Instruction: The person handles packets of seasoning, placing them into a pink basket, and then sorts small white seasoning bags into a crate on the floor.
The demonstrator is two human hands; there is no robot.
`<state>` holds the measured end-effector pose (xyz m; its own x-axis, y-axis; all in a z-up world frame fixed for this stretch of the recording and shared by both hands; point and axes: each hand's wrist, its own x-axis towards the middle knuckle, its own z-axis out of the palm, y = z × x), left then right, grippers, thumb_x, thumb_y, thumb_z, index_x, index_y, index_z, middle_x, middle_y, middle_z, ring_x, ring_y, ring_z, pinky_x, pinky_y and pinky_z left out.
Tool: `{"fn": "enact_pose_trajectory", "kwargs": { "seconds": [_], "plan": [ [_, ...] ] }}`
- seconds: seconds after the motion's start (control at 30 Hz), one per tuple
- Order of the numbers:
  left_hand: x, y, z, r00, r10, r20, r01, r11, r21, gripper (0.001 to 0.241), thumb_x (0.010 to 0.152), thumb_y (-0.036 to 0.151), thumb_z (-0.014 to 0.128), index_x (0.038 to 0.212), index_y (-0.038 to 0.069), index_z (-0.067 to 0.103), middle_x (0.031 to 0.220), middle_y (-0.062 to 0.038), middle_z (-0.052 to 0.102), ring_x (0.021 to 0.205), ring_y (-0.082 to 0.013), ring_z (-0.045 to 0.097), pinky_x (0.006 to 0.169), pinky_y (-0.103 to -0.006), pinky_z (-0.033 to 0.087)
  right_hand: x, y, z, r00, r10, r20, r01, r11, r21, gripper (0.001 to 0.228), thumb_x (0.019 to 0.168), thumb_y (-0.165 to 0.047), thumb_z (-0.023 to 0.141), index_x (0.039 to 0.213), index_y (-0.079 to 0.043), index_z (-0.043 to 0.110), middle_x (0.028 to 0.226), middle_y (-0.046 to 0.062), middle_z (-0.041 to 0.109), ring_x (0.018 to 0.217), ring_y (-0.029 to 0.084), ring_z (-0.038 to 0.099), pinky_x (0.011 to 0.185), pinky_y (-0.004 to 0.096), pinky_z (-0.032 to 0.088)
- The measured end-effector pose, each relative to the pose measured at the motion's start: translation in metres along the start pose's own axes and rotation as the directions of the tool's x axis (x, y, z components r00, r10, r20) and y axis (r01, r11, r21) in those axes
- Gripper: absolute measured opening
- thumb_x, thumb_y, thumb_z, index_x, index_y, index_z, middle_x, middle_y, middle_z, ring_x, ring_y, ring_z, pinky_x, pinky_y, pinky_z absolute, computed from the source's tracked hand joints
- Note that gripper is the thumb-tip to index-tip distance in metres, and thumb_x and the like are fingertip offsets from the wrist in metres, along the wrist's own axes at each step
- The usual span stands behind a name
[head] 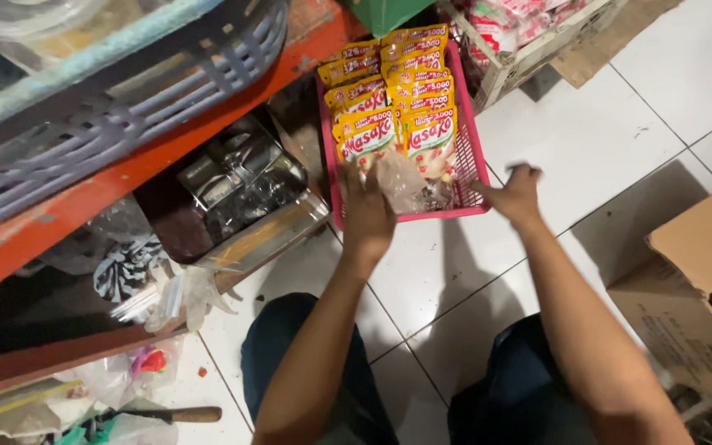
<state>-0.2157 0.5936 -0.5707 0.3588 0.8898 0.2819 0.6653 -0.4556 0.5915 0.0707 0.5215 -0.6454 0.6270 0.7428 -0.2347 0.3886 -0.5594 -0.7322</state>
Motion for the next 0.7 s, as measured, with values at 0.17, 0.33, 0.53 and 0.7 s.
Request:
{"fn": "enact_pose_trajectory", "kwargs": {
  "seconds": [0.17,0.33,0.53,0.7],
  "plan": [
    [-0.010,0.024,-0.030,0.827,-0.235,0.510,0.193,0.972,0.134,0.041,0.105,0.037,0.043,0.107,0.006,0.070,0.122,-0.022,0.072,0.119,-0.0365,0.067,0.108,-0.0501,0.050,0.001,-0.035,0.015,0.982,0.029,0.188,-0.032,0.999,0.011,0.047,0.096,-0.022,0.067,0.135,-0.003,0.051,0.110,0.021,0.070,0.090,0.032,0.071,0.074,0.040,0.057],
    [-0.034,-0.003,-0.010,0.375,-0.392,0.840,0.548,0.825,0.140,0.087,0.097,0.078,0.033,0.111,-0.002,0.067,0.114,-0.026,0.075,0.104,-0.0319,0.076,0.091,-0.0429,0.057,-0.017,-0.044,0.013,0.968,0.028,0.248,0.001,0.993,-0.114,0.043,0.088,-0.010,0.073,0.121,0.008,0.052,0.103,0.024,0.070,0.087,0.032,0.073,0.071,0.043,0.060],
    [-0.075,-0.019,0.073,0.424,-0.514,0.746,0.788,-0.197,-0.584,0.076,0.092,0.050,0.065,0.146,0.004,0.038,0.148,-0.015,0.047,0.131,-0.0306,0.056,0.095,-0.0498,0.059,-0.020,-0.052,-0.002,0.873,0.283,0.397,-0.295,0.955,-0.031,0.054,0.087,-0.010,0.075,0.130,0.008,0.048,0.106,0.022,0.069,0.085,0.030,0.073,0.067,0.042,0.063],
    [-0.084,-0.034,0.116,0.415,-0.556,0.720,0.685,-0.330,-0.649,0.060,0.097,0.024,0.074,0.142,0.004,0.040,0.143,-0.018,0.052,0.127,-0.0325,0.060,0.093,-0.0459,0.061,-0.011,-0.058,0.013,0.930,0.222,0.293,-0.308,0.906,0.291,0.055,0.096,-0.020,0.068,0.143,-0.014,0.041,0.106,0.015,0.069,0.083,0.023,0.068,0.064,0.040,0.058]
  ]
}}
